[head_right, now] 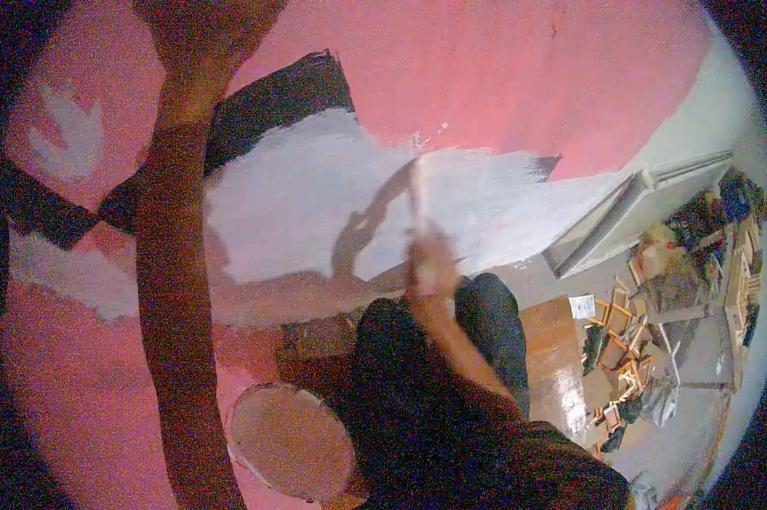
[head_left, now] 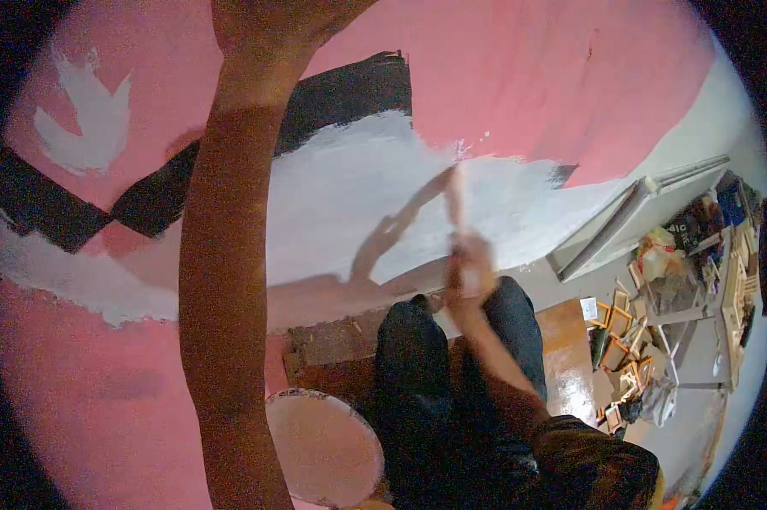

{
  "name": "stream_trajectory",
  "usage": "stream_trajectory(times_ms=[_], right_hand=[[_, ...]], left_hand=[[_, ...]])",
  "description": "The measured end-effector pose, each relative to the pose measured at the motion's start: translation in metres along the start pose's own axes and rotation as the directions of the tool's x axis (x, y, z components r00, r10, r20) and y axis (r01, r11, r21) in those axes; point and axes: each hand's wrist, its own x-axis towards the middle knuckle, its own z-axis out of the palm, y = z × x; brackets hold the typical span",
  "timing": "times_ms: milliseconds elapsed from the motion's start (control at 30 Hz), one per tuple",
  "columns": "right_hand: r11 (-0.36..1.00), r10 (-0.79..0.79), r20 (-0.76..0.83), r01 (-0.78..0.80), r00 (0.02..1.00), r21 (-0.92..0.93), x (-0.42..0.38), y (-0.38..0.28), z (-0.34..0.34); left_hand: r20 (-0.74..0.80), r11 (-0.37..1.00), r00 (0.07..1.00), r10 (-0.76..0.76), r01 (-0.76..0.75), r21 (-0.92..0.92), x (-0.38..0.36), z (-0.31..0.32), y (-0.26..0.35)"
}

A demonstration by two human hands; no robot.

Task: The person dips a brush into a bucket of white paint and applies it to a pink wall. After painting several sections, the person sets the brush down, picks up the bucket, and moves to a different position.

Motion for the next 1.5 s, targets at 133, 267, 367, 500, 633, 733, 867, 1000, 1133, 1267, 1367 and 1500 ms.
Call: stream_trajectory(times_ms=[133, 267, 367, 500, 633, 733, 867, 1000, 1133, 1267, 1367, 1500], right_hand=[[0.378, 0.675, 0.505, -0.840, 0.538, 0.390, -0.044, -0.063, 0.080], [0.854, -0.098, 0.528, -0.201, 0.844, 0.480, -0.056, -0.080, 0.088], [0.822, -0.487, 0.345, 0.289, 0.802, 0.490, -0.049, -0.054, 0.088], [0.987, 0.059, 0.461, -0.121, 0.885, 0.106, -0.016, 0.020, 0.028], [0.996, -0.081, 0.022, 0.082, 0.996, -0.028, 0.017, 0.060, -0.059], [0.994, 0.031, -0.367, -0.067, 0.930, -0.085, 0.025, 0.088, -0.085], [0.998, 0.053, -0.177, -0.057, 0.983, -0.021, -0.003, 0.086, -0.053], [0.984, -0.160, 0.119, 0.169, 0.980, -0.063, -0.046, 0.011, 0.031], [0.954, -0.265, 0.380, 0.182, 0.886, 0.240, -0.077, -0.028, 0.070], [0.972, -0.123, 0.570, -0.019, 0.812, 0.236, -0.095, -0.002, 0.082], [0.993, 0.047, 0.582, 0.025, 0.812, -0.115, -0.044, 0.045, 0.017], [0.999, 0.042, 0.116, -0.038, 0.992, -0.039, -0.009, 0.109, -0.058]], left_hand=[[0.053, 0.999, 0.998, -0.041, 0.041, -0.006, 0.008, -0.012, 0.010], [0.003, 0.999, 1.000, -0.002, 0.002, -0.038, 0.003, -0.004, 0.007], [0.007, 0.998, 0.999, -0.033, 0.033, -0.061, 0.006, -0.006, 0.011], [0.001, 0.996, 0.999, -0.048, 0.048, -0.074, 0.005, -0.006, 0.011], [0.035, 0.999, 0.998, -0.044, 0.045, -0.014, 0.003, -0.006, 0.007], [0.030, 0.999, 0.999, -0.034, 0.034, 0.011, 0.001, -0.005, 0.004], [0.026, 0.999, 0.999, -0.028, 0.029, -0.033, 0.002, -0.006, 0.006], [0.015, 0.999, 1.000, -0.026, 0.027, -0.046, 0.002, -0.004, 0.006], [0.102, 0.995, 0.993, -0.059, 0.067, -0.074, 0.006, -0.015, 0.013], [0.096, 0.989, 0.994, -0.059, 0.071, -0.129, 0.007, -0.014, 0.015], [0.065, 0.990, 0.997, -0.034, 0.042, -0.131, 0.004, -0.011, 0.012], [0.180, 0.990, 0.981, -0.064, 0.085, -0.112, 0.013, -0.020, 0.018]])
